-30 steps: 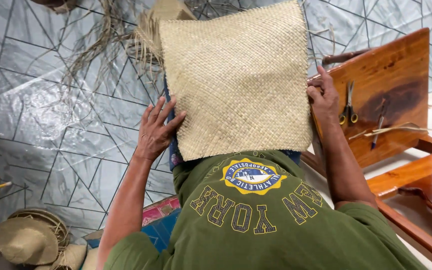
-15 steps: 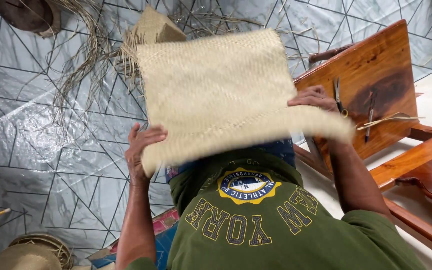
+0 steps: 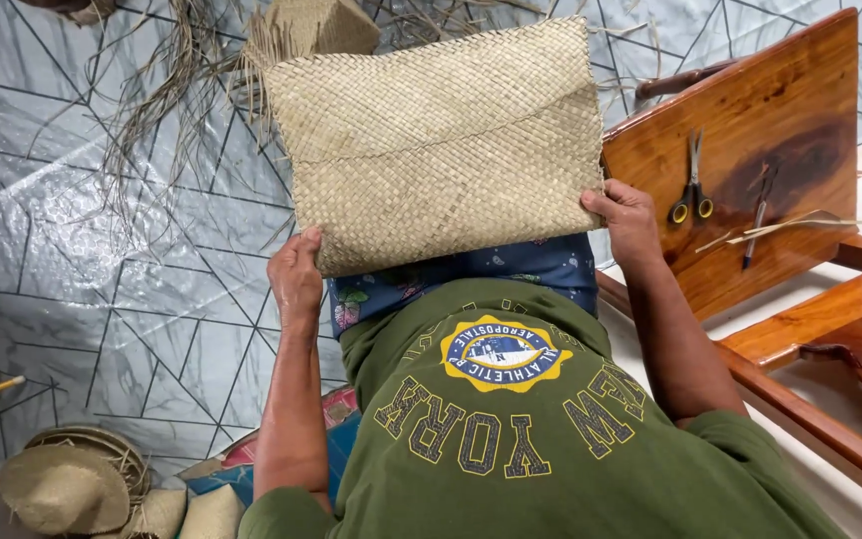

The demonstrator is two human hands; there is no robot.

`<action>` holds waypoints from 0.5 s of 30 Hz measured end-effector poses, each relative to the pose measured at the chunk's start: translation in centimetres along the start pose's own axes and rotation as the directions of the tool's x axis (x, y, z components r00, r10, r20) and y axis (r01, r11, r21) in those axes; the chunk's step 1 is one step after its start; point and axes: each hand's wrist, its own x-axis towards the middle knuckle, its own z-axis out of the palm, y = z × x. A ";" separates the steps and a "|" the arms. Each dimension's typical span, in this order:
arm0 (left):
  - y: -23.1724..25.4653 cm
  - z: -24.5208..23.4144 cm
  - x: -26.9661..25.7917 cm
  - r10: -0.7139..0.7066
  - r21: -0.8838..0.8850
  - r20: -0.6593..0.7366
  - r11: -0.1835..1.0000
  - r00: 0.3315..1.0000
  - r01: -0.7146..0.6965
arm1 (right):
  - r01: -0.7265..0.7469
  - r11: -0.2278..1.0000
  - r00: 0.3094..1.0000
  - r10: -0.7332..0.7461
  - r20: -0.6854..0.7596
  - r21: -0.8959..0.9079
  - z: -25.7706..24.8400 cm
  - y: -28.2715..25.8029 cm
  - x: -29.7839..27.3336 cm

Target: Trimming excess straw ends from a woven mat and a woven hat using scissors

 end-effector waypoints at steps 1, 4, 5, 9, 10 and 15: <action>0.9 0.2 -0.2 0.014 0.006 -0.022 1.000 1.000 -0.014 | 0.013 1.000 1.000 -0.013 -0.028 0.003 0.4 -0.3 -0.3; 1.6 0.7 -0.6 0.040 0.003 -0.036 0.999 0.999 -0.040 | 0.043 0.999 0.996 -0.042 -0.080 0.008 0.9 -0.4 -0.6; 1.6 0.8 -0.5 0.048 -0.006 -0.040 0.999 0.998 -0.048 | 0.060 0.998 0.994 -0.059 -0.093 0.011 1.0 -0.4 -0.5; 1.5 1.2 -0.4 0.044 -0.023 -0.029 0.999 0.999 -0.044 | 0.097 0.994 0.989 -0.092 -0.112 0.040 1.1 -0.4 -0.8; 0.9 1.3 -0.2 0.059 -0.018 -0.045 0.998 0.997 -0.060 | 0.123 0.992 0.985 -0.119 -0.123 0.033 0.9 -0.4 -0.9; 0.3 2.2 0.0 0.081 0.023 -0.110 0.997 0.991 -0.079 | 0.145 0.989 0.974 -0.143 -0.177 -0.003 2.9 -1.9 -1.8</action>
